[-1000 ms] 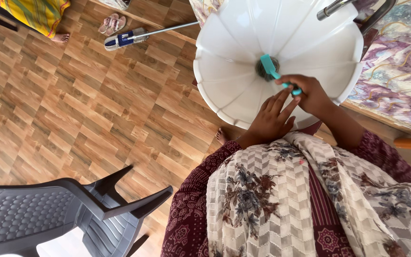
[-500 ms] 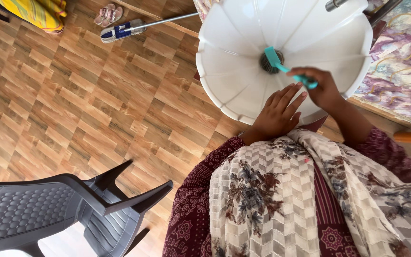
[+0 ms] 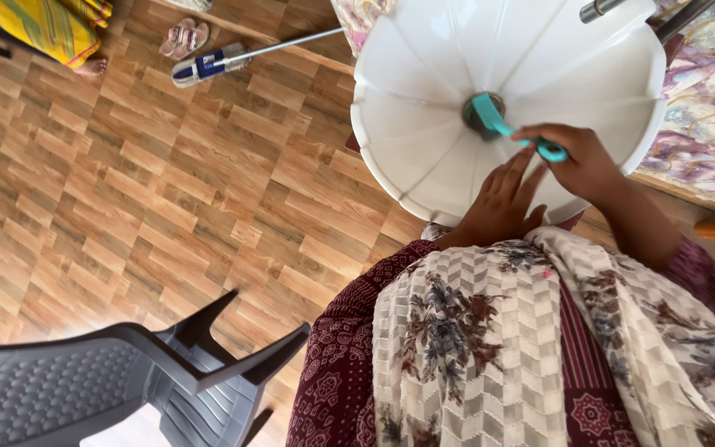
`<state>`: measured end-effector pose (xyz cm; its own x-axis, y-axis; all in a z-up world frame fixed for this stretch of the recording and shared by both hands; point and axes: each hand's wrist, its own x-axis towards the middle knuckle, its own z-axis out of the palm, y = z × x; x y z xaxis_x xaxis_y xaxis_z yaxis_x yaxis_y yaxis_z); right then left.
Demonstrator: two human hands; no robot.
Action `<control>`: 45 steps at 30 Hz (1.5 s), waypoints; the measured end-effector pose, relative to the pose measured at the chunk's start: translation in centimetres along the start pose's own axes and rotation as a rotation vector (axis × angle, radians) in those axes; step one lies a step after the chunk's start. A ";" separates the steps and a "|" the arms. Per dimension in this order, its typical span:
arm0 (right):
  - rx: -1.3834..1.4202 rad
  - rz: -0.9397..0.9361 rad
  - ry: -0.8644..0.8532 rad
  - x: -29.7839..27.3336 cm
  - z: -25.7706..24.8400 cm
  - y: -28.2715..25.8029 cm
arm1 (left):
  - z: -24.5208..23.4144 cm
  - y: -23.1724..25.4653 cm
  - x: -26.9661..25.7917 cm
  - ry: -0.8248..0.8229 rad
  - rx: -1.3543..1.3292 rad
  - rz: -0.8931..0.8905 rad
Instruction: The person scrubs the inside of a white pedestal sink using a teal brush. They repeatedly scrub the basin and the drain area with both hands, maintaining a consistent cleaning motion throughout the clip.
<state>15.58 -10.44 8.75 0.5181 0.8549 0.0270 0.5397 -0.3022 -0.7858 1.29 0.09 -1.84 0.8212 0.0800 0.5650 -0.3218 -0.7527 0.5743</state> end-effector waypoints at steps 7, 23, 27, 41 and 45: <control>-0.048 -0.111 -0.035 -2.6 -1.8 -0.8 | 2.9 -1.8 -0.7 -0.051 0.085 0.198; -0.336 0.154 0.171 -5.5 -0.1 -5.9 | 0.3 -0.6 -1.1 -0.032 -0.026 0.325; -0.604 0.175 0.247 -5.0 1.1 -4.6 | -0.1 -0.6 -0.9 -0.013 -0.142 0.309; -0.549 0.157 0.311 -5.3 1.8 -2.0 | -1.8 0.6 0.4 -0.184 -0.054 0.116; -0.569 0.166 0.354 -5.9 0.4 -1.9 | -1.9 0.7 0.8 -0.228 -0.050 0.080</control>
<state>11.24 -14.71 9.86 0.7571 0.6185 0.2103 0.6487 -0.6741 -0.3531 0.80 0.86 0.19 0.8753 -0.1325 0.4652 -0.4088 -0.7167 0.5651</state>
